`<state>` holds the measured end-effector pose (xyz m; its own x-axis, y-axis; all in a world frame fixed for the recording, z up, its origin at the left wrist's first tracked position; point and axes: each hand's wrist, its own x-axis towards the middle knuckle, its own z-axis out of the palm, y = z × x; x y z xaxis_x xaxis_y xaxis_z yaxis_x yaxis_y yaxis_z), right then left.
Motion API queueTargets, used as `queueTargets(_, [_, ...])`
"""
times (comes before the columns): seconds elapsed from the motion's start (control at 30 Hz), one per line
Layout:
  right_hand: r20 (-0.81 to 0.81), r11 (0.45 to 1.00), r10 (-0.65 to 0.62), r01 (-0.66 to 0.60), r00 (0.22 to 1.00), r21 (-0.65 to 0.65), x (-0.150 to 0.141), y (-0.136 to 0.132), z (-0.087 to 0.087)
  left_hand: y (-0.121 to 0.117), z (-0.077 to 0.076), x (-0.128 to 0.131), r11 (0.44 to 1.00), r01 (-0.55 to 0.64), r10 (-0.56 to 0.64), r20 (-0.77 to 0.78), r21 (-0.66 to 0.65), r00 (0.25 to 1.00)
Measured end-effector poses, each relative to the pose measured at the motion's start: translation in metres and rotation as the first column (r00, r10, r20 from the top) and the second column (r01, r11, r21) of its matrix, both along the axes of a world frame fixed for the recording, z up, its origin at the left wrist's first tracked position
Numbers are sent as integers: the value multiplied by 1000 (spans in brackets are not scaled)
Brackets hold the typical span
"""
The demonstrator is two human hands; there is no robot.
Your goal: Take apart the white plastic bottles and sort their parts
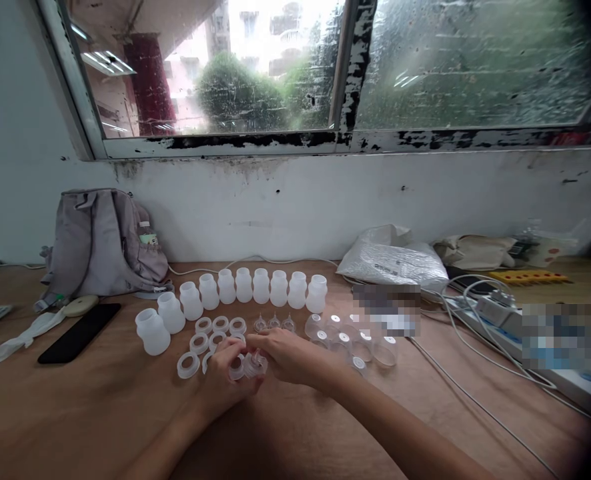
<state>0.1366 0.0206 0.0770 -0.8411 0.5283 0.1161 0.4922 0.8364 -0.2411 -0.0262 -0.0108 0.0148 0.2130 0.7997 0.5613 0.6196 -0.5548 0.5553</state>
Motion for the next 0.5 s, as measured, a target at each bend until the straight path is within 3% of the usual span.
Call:
queueTargets(0.13, [-53, 999, 8, -10, 999, -34, 5, 6, 7, 0, -3, -1, 999, 9, -11, -52, -47, 999])
queueTargets(0.27, [-130, 997, -76, 79, 989, 18, 13, 15, 13, -1, -7, -1, 999, 39, -44, -191, -28, 981])
queueTargets(0.5, [28, 974, -224, 223, 974, 35, 25, 25, 7, -1, -16, -4, 1000, 8, -14, -418, -15, 908])
